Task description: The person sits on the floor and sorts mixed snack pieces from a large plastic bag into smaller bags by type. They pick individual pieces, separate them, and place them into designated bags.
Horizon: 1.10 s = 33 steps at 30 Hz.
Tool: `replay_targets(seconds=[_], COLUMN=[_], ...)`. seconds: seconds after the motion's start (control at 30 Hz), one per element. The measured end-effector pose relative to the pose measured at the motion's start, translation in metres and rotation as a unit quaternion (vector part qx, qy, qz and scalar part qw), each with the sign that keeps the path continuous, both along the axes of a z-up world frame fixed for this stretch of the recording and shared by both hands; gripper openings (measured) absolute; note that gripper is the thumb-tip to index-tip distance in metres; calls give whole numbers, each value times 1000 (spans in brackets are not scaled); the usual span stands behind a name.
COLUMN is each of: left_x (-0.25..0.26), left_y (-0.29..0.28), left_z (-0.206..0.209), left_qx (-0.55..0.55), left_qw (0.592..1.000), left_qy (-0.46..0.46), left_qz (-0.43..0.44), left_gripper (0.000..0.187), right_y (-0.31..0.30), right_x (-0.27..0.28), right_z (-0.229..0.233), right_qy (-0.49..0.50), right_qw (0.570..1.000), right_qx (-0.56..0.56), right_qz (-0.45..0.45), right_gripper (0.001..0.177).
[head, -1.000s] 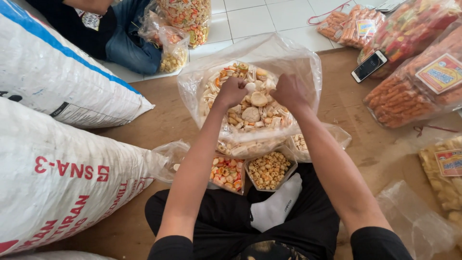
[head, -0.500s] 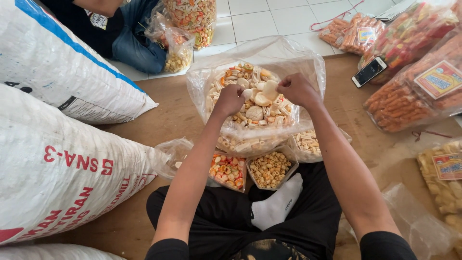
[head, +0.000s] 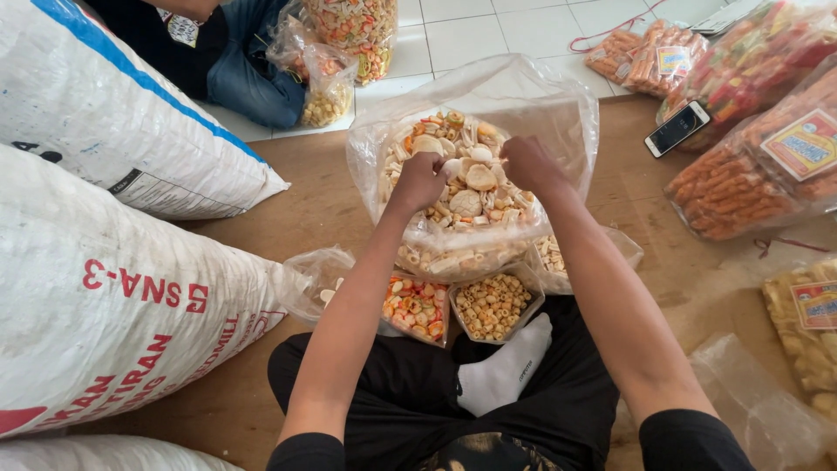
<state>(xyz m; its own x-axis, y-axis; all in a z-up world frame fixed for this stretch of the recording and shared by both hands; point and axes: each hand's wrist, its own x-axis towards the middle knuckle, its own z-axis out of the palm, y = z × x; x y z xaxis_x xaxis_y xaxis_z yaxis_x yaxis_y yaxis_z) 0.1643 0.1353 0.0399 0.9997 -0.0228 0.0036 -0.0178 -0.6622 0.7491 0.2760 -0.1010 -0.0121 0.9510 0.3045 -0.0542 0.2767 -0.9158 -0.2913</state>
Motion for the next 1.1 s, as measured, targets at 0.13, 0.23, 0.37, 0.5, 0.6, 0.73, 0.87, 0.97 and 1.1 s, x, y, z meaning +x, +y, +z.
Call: replay_targets(seconds=[0.13,0.23,0.37,0.5,0.6,0.73,0.87,0.97,1.1], left_x=[5,3,-2,-3,-3,-7,-11,-10,-5], left_y=[-1,0,1,0,1,0,-1,1,-1], left_z=[-8,-7,-4,-5,-4,-1,1,-2,-7], left_qx=[6,15,12,0,1,7,0,-4,-8], left_qw=[1000,1000,1000,1000,1000,1000,1000,999,999], left_qy=[-6,-17,-13,-21,-21,-26,-27,-33,-37], left_qz=[1,-3,0,-2,0,-3,-4,-6,5], left_gripper=[26,25,23,23,23,22,22,22,22], right_y=[5,8,7,11,14,5,1,3,-4], right_x=[-31,-28,-3,-16,-29,-9,-4,-29,-69], right_z=[29,26,-8,12,28,8,-2,46,116], right_qy=[10,1,-54,-66,-81,-106,-77,-32,-9], right_qw=[1000,998,990,981,976,971,977,991,999], right_qx=[-14,-66,-118,-173,-194,-205,-191,-123,28], right_qz=[-10,11,45,63,61,55,56,39,24], right_gripper=[31,36,27,29,30,31,20,17,27])
